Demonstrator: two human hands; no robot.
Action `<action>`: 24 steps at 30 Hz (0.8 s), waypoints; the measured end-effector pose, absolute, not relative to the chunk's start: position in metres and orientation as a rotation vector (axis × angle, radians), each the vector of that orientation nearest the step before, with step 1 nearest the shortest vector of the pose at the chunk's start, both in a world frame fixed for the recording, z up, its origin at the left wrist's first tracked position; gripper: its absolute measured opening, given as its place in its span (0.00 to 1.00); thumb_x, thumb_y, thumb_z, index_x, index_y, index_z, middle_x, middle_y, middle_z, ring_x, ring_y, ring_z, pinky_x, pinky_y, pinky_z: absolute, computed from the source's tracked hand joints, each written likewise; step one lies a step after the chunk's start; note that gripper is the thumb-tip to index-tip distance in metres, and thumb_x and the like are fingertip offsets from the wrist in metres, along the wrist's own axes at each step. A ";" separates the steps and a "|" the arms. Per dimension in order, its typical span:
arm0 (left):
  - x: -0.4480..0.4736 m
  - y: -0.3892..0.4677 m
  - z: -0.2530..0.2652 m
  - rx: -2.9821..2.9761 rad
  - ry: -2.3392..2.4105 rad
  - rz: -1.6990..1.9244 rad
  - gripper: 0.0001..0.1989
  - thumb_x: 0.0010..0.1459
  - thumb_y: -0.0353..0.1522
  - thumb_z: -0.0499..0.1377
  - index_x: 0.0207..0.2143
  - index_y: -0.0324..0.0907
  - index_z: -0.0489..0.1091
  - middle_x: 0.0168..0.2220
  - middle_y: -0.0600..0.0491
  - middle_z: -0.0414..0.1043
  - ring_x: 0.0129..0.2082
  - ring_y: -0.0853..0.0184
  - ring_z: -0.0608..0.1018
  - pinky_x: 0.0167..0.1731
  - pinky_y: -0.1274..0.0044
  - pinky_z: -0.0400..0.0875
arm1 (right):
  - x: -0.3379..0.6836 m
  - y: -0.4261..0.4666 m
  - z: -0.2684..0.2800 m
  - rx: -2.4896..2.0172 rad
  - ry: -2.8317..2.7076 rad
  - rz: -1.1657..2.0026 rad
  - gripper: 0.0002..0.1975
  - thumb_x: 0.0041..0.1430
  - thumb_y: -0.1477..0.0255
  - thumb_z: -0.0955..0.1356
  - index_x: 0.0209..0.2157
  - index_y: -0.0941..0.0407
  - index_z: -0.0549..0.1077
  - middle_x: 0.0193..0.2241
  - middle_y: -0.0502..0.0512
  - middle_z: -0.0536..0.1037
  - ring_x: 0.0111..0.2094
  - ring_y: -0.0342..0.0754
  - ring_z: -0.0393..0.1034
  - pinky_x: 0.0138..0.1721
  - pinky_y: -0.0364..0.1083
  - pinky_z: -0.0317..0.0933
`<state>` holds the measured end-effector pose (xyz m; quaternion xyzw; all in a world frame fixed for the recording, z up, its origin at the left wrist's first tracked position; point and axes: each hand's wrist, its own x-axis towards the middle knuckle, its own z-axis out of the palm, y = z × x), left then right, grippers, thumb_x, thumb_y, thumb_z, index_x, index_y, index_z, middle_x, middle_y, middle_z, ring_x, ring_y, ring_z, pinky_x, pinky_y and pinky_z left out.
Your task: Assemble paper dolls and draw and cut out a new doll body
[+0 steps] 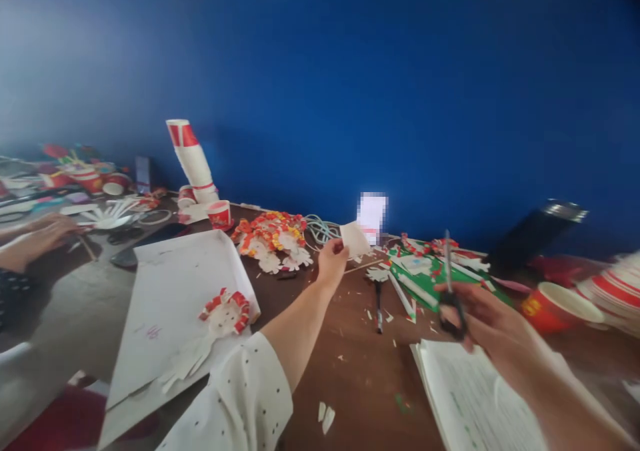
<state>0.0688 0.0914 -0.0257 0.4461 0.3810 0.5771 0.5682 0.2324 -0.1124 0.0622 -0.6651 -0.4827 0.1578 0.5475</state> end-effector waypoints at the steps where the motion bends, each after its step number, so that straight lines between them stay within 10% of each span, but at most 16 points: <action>1: 0.069 0.091 -0.025 1.023 0.856 1.350 0.12 0.46 0.29 0.62 0.36 0.38 0.71 0.33 0.52 0.76 0.33 0.68 0.76 0.39 0.76 0.69 | 0.226 -0.104 0.061 -1.523 -1.105 0.604 0.20 0.40 0.58 0.76 0.36 0.53 0.77 0.20 0.52 0.73 0.15 0.42 0.59 0.12 0.43 0.52; 11: 0.068 0.087 -0.016 0.814 0.647 1.247 0.18 0.39 0.35 0.67 0.34 0.38 0.70 0.30 0.52 0.76 0.30 0.67 0.78 0.34 0.75 0.71 | 0.208 -0.020 0.004 -1.404 -1.128 0.676 0.22 0.45 0.64 0.74 0.44 0.52 0.77 0.34 0.51 0.80 0.37 0.51 0.74 0.39 0.48 0.67; 24: 0.079 0.063 -0.013 0.944 0.569 1.091 0.18 0.40 0.37 0.70 0.30 0.38 0.69 0.27 0.56 0.73 0.25 0.71 0.73 0.29 0.77 0.68 | 0.208 -0.026 -0.007 -1.217 -0.698 0.911 0.29 0.37 0.66 0.78 0.45 0.52 0.76 0.29 0.48 0.80 0.29 0.46 0.73 0.31 0.44 0.67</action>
